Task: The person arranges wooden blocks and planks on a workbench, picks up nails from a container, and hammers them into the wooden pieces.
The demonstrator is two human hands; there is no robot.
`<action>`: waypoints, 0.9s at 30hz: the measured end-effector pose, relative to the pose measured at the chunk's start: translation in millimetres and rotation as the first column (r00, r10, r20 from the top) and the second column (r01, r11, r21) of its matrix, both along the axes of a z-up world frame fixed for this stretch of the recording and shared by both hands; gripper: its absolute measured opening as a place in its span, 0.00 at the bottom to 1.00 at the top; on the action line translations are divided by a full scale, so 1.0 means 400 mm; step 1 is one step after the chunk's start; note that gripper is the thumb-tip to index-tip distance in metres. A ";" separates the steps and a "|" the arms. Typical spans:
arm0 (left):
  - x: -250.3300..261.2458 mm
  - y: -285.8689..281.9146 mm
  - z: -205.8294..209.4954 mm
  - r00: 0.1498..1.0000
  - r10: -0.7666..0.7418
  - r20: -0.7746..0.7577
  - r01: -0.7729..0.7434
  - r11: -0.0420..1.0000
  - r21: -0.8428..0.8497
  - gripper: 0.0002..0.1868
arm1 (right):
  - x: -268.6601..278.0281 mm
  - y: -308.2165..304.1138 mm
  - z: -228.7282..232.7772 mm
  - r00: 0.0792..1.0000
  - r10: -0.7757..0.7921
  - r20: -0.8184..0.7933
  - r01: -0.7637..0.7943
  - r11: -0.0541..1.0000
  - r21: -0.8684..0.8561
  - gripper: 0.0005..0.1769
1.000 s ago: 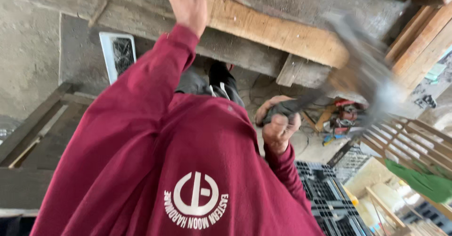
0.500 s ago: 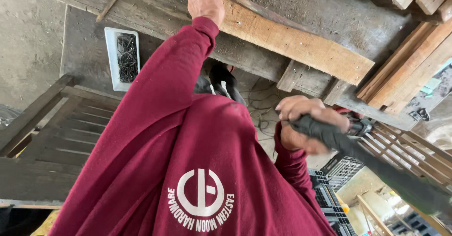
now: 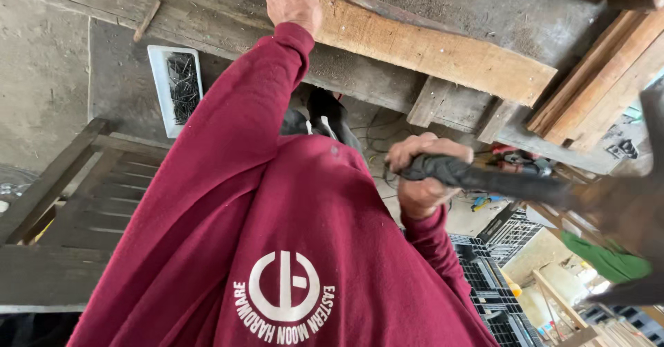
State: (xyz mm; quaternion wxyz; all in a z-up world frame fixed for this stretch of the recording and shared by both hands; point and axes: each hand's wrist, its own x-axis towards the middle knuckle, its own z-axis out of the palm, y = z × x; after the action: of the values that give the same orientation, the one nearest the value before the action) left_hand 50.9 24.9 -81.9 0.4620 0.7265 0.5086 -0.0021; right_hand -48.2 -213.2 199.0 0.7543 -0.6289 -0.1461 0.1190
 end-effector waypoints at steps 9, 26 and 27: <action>-0.012 -0.006 0.001 0.962 -0.073 0.262 0.022 0.981 0.191 0.09 | -0.077 -0.087 -0.267 0.949 -0.057 -0.309 -0.159 0.760 -0.630 0.20; -0.095 0.023 0.215 0.833 -0.405 0.377 0.487 0.860 -0.153 0.23 | 0.047 -0.040 -0.338 0.929 0.367 0.041 -0.069 0.284 -0.956 0.23; -0.098 -0.011 0.224 0.814 -0.464 0.349 0.553 0.803 -0.221 0.23 | 0.080 -0.024 -0.359 0.920 0.391 0.019 -0.081 0.237 -0.968 0.24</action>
State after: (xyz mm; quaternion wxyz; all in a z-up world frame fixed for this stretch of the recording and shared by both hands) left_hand 11.9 20.4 7.6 0.6198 0.7471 0.2159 -0.1055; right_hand -16.4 -222.6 55.4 0.1718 -0.9326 -0.2355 0.2130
